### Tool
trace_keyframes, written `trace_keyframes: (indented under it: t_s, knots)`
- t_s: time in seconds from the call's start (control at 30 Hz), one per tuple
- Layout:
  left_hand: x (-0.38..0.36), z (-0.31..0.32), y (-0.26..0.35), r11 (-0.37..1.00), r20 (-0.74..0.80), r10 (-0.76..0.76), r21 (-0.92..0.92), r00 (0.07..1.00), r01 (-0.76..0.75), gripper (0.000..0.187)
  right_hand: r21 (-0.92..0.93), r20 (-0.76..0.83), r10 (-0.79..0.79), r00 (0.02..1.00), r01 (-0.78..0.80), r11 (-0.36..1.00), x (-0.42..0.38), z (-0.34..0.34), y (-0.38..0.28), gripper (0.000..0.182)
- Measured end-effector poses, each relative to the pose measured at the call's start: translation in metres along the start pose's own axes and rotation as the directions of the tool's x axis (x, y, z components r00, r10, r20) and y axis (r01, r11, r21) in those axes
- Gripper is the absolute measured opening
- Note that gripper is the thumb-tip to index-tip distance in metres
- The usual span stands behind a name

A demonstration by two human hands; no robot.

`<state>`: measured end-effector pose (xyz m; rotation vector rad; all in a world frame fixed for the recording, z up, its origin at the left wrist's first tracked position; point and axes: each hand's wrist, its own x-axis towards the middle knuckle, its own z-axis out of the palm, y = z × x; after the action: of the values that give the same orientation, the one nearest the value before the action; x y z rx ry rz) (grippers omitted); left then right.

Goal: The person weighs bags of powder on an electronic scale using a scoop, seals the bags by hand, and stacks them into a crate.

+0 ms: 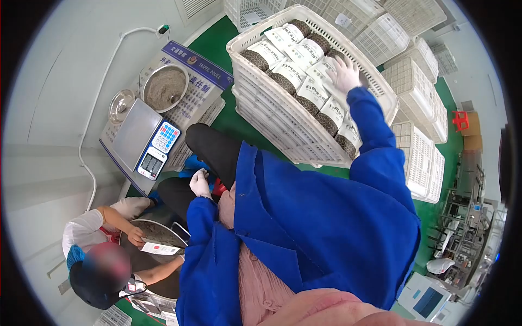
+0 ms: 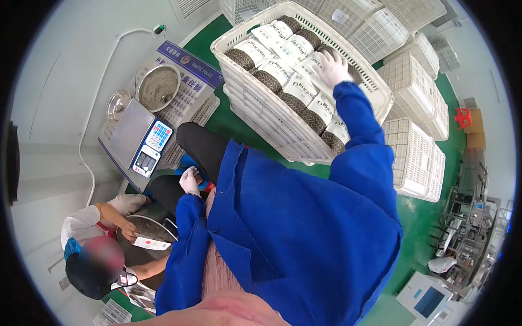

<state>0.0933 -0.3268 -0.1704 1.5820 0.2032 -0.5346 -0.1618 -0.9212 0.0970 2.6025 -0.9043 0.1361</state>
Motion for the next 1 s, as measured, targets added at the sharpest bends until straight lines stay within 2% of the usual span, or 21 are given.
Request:
trace_keyframes:
  t_s: [0.07, 0.13, 0.17, 0.27, 0.47, 0.57, 0.7, 0.8, 0.83, 0.9, 0.93, 1.0]
  knots:
    - [0.006, -0.004, -0.012, 1.0, 0.035, -0.022, 0.015, 0.999, 0.021, 0.019, 0.033, 0.147, 0.296, 0.944, -0.304, 0.952, -0.021, 0.029, -0.001, 0.069]
    - [0.007, -0.007, -0.013, 0.998, 0.056, -0.038, 0.043, 0.998, 0.036, 0.019, 0.008, 0.074, 0.512, 0.856, -0.514, 0.858, -0.04, 0.065, -0.001, 0.071]
    - [0.011, -0.008, -0.016, 0.998, 0.1, -0.049, 0.045, 0.994, 0.045, 0.02, 0.029, 0.049, 0.569, 0.821, -0.571, 0.82, -0.048, 0.075, -0.001, 0.072]
    - [0.018, -0.01, -0.028, 0.995, 0.191, -0.075, 0.079, 0.979, 0.061, 0.021, 0.036, -0.014, 0.593, 0.805, -0.592, 0.805, -0.049, 0.099, 0.007, 0.07]
    - [0.019, -0.012, -0.037, 0.943, 0.163, -0.001, 0.329, 0.987, -0.054, 0.023, 0.123, -0.02, 0.57, 0.821, -0.564, 0.817, -0.059, 0.12, 0.027, 0.071]
    - [0.012, -0.014, -0.035, 0.933, 0.168, -0.023, 0.359, 0.985, -0.04, 0.022, 0.181, -0.05, 0.529, 0.847, -0.513, 0.839, -0.064, 0.13, 0.034, 0.067]
    - [0.013, -0.014, -0.035, 0.883, 0.196, 0.014, 0.458, 0.981, -0.103, 0.023, 0.156, -0.038, 0.523, 0.851, -0.512, 0.845, -0.065, 0.133, 0.032, 0.071]
    - [0.032, -0.012, -0.054, 0.899, 0.198, -0.001, 0.43, 0.98, -0.086, 0.023, 0.161, 0.083, 0.524, 0.848, -0.531, 0.832, -0.061, 0.121, 0.033, 0.072]
    - [0.033, -0.014, -0.055, 0.921, 0.204, -0.039, 0.387, 0.978, -0.044, 0.023, 0.092, 0.152, 0.535, 0.831, -0.551, 0.829, -0.055, 0.114, 0.033, 0.073]
    - [0.025, -0.005, -0.044, 0.955, 0.221, -0.111, 0.292, 0.969, 0.043, 0.023, 0.041, 0.185, 0.564, 0.805, -0.579, 0.814, -0.037, 0.087, 0.025, 0.073]
    - [0.023, -0.004, -0.043, 0.957, 0.237, -0.097, 0.287, 0.967, 0.025, 0.023, 0.015, 0.207, 0.577, 0.79, -0.592, 0.806, -0.03, 0.075, 0.019, 0.073]
    - [0.02, -0.003, -0.036, 0.957, 0.267, -0.073, 0.29, 0.961, -0.008, 0.023, 0.138, 0.103, 0.525, 0.845, -0.535, 0.833, -0.013, 0.061, 0.004, 0.071]
